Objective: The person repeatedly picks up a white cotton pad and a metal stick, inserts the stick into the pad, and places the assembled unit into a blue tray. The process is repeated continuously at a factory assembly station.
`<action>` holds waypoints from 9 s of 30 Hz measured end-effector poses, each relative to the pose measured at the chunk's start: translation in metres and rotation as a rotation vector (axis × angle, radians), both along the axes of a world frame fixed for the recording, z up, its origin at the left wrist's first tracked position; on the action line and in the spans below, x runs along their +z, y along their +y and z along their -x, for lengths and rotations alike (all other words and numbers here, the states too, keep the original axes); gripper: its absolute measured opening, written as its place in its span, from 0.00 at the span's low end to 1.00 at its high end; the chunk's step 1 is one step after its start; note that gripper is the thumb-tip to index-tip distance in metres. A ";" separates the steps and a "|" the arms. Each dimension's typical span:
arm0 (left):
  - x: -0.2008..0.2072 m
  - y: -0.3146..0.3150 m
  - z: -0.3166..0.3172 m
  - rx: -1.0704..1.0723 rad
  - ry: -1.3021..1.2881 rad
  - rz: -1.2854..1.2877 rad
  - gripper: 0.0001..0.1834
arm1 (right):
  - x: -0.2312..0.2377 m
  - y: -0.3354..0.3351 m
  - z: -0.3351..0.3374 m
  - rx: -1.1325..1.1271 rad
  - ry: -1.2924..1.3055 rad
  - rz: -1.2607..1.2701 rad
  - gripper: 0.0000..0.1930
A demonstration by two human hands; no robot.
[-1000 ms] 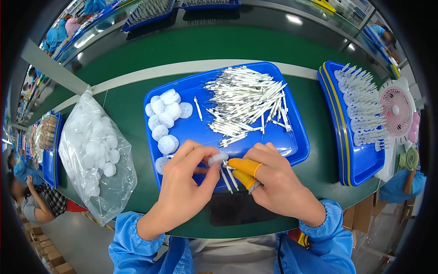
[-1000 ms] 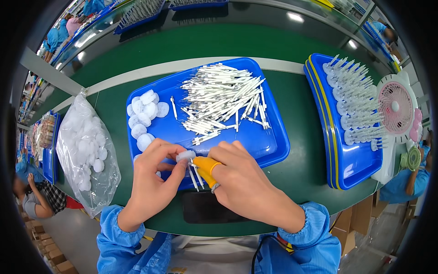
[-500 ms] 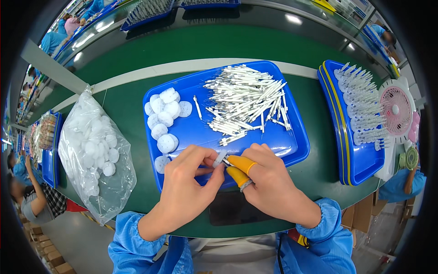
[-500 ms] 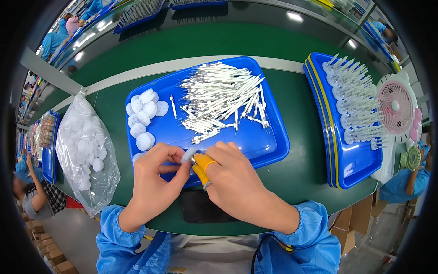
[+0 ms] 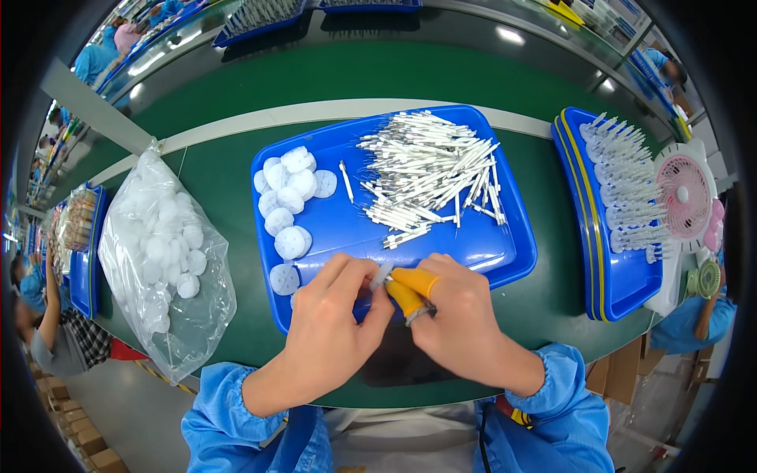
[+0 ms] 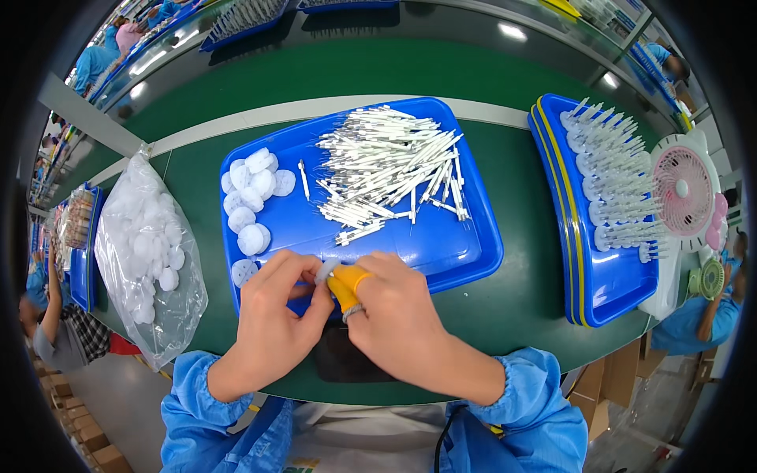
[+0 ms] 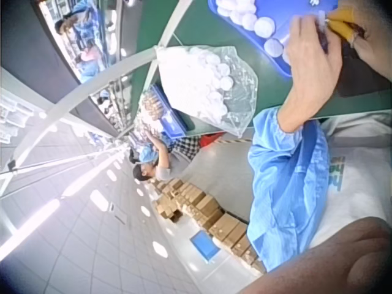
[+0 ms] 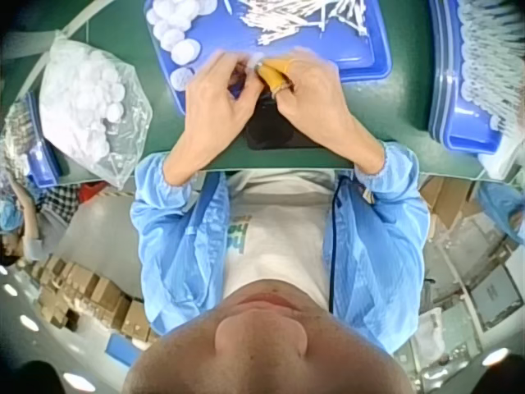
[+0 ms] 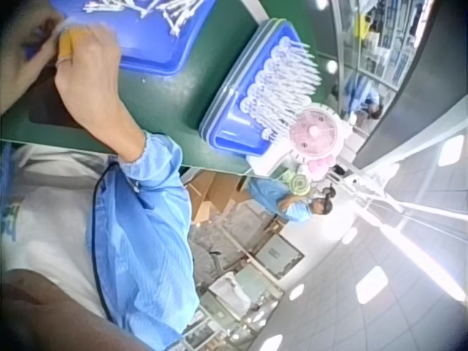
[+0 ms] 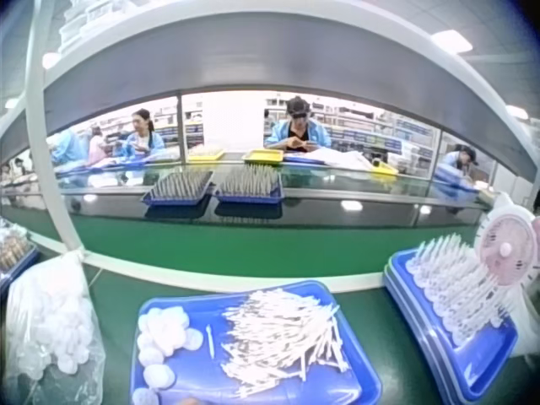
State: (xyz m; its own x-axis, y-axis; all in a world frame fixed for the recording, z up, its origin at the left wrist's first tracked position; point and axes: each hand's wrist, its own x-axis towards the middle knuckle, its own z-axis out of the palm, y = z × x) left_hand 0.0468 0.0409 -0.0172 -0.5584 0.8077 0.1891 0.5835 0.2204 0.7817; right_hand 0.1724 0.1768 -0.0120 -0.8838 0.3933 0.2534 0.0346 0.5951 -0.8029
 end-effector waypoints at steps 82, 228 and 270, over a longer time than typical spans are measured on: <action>0.022 0.001 0.010 -0.035 -0.656 -0.219 0.22 | 0.017 0.015 -0.008 -0.049 0.261 -0.130 0.24; 0.034 -0.013 0.040 0.124 0.280 0.366 0.18 | 0.039 0.134 -0.216 -1.020 0.012 -0.643 0.15; 0.032 -0.013 0.045 0.162 0.047 0.147 0.17 | 0.012 0.098 -0.046 0.069 -0.229 -0.487 0.11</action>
State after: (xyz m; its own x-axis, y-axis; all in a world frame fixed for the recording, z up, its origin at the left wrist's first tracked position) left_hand 0.0013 0.0278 0.0149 -0.6766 0.7288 0.1052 0.5663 0.4238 0.7069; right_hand 0.2186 0.2753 -0.0004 -0.9574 0.2175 0.1898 0.1239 0.9035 -0.4103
